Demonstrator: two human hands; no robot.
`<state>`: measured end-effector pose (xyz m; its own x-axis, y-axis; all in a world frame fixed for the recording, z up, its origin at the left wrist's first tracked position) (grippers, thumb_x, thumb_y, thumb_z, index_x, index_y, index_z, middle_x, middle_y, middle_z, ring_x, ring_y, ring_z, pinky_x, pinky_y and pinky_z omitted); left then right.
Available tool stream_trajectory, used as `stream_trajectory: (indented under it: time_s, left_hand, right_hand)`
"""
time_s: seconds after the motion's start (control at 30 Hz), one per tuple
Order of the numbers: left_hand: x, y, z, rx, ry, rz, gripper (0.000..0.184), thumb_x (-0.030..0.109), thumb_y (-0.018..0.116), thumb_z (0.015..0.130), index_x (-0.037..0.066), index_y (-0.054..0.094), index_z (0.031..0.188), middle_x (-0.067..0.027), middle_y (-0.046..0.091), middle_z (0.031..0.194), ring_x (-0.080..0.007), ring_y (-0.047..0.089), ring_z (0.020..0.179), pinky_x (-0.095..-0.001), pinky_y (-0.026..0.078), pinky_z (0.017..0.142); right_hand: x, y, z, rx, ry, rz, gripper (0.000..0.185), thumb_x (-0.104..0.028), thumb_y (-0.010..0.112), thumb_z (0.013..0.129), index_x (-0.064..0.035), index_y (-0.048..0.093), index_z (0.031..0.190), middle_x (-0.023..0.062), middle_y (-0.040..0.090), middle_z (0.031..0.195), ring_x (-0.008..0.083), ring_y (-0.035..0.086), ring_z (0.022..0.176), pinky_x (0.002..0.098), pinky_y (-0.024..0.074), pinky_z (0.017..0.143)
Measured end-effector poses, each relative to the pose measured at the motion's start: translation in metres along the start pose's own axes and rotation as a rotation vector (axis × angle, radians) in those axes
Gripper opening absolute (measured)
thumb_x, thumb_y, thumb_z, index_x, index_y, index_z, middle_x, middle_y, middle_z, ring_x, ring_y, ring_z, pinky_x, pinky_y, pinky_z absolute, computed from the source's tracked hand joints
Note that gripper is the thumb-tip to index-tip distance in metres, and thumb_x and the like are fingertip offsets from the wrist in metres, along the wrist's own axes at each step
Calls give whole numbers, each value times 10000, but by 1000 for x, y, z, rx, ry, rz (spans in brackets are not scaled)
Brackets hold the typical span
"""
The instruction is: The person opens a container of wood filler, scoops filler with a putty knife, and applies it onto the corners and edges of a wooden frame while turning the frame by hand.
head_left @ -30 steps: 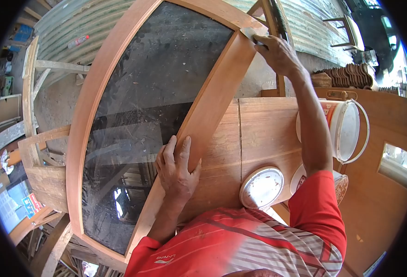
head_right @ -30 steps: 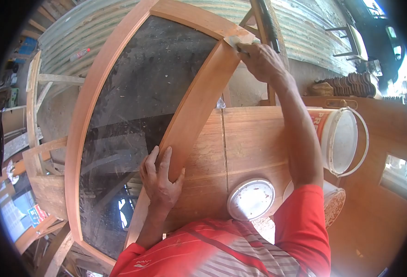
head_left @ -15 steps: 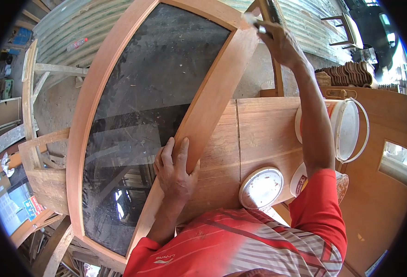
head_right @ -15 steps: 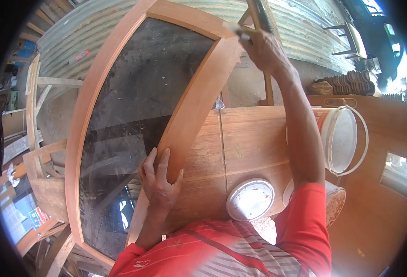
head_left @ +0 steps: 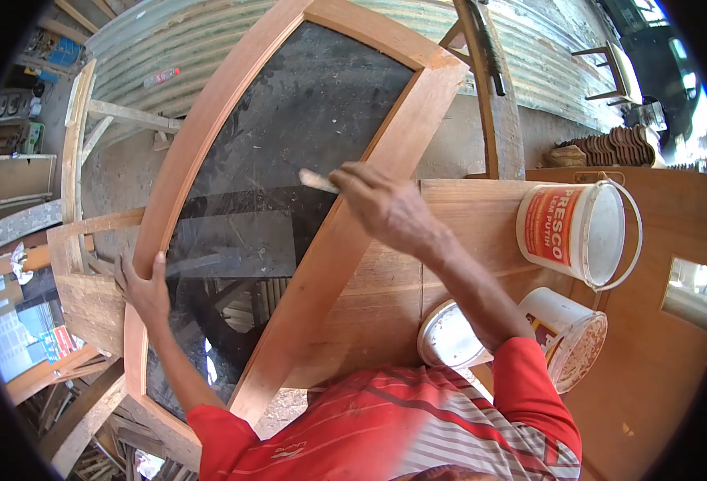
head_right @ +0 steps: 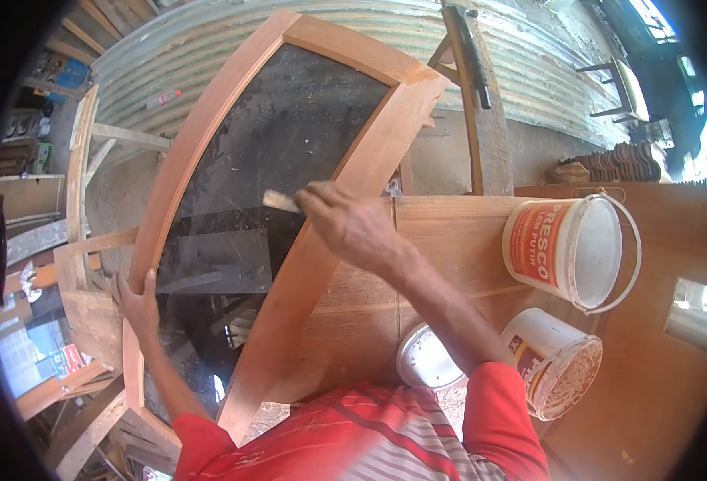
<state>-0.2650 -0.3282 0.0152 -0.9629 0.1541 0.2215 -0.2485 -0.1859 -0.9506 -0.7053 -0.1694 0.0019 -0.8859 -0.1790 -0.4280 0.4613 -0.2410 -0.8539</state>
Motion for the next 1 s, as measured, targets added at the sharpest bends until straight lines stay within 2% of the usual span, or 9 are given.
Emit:
stream_trajectory:
  time_s: [0.1, 0.13, 0.2, 0.27, 0.37, 0.57, 0.73, 0.87, 1.0]
  left_hand:
    - [-9, 20, 30, -187, 7, -144, 783, 490, 777, 932, 6, 544, 1502, -267, 500, 1489, -427, 481, 1392, -518, 406, 1159]
    - [-6, 28, 34, -271, 23, -223, 798, 516, 777, 928, -3, 552, 1492, -273, 506, 1472, -429, 490, 1378, -513, 419, 1146]
    - [9, 31, 41, -182, 83, -183, 810, 542, 781, 919, -14, 570, 1469, -270, 533, 1430, -431, 517, 1338, -519, 436, 1121]
    - [20, 42, 47, -138, 107, -169, 816, 563, 783, 911, -17, 586, 1451, -263, 563, 1394, -432, 540, 1309, -526, 450, 1102]
    - [28, 52, 53, -104, 92, -169, 818, 593, 775, 907, -8, 604, 1435, -247, 607, 1350, -429, 570, 1281, -534, 467, 1082]
    - [28, 50, 47, -33, 95, -49, 833, 667, 725, 909, 21, 622, 1425, -217, 640, 1328, -409, 601, 1256, -538, 486, 1054]
    - [33, 49, 46, -22, 107, -29, 810, 669, 708, 921, 28, 630, 1410, -197, 647, 1305, -409, 601, 1240, -536, 489, 1043]
    - [34, 50, 45, -10, 113, -10, 777, 638, 731, 918, 30, 642, 1394, -194, 649, 1279, -404, 603, 1220, -531, 489, 1032]
    - [36, 48, 46, 18, 135, -28, 750, 604, 759, 910, 21, 657, 1371, -206, 661, 1261, -404, 612, 1203, -524, 492, 1020]
  right_hand:
    - [18, -2, -1, -95, 316, 324, 383, -26, 562, 1043, -55, 594, 1423, 246, 700, 1266, 303, 756, 1057, 354, 675, 799]
    - [26, -22, 5, 79, 311, 449, 356, -26, 543, 1043, -23, 570, 1397, 244, 715, 1159, 332, 751, 1041, 418, 640, 814]
    - [57, -43, 16, 113, 444, 212, 259, -33, 534, 1026, 25, 587, 1273, 233, 713, 1050, 339, 748, 970, 444, 594, 797]
    - [101, -51, 19, 247, 510, 454, 213, -79, 562, 999, 51, 601, 1163, 175, 703, 976, 247, 745, 869, 381, 578, 731]
    - [145, -74, 19, 211, 753, 574, 268, -123, 526, 1028, 32, 638, 1215, 127, 723, 1009, 156, 742, 896, 302, 556, 666]
    - [180, -83, 0, 282, 850, 554, 337, -142, 534, 1032, 69, 686, 1246, 135, 752, 1045, 183, 756, 924, 313, 612, 733]
    - [216, -81, 17, 234, 759, 252, 325, -189, 592, 1018, -29, 730, 1265, 248, 747, 1088, 281, 765, 940, 423, 575, 870]
    - [206, -84, 46, 323, 432, -233, 285, -172, 581, 1026, -68, 760, 1222, 224, 746, 1170, 377, 720, 1086, 481, 558, 939]
    - [183, -72, 77, 116, 354, -422, 269, -59, 601, 952, -64, 773, 1158, 212, 755, 1050, 380, 736, 1036, 502, 571, 899]
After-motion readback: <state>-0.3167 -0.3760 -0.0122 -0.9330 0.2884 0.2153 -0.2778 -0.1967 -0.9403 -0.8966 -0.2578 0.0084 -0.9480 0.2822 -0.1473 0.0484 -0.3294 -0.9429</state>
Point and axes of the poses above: each hand's wrist, its own z-axis towards the middle knuckle, its own y-axis out of the palm, x = y × z, the point moved 8 cm from there along z, towards the middle knuckle
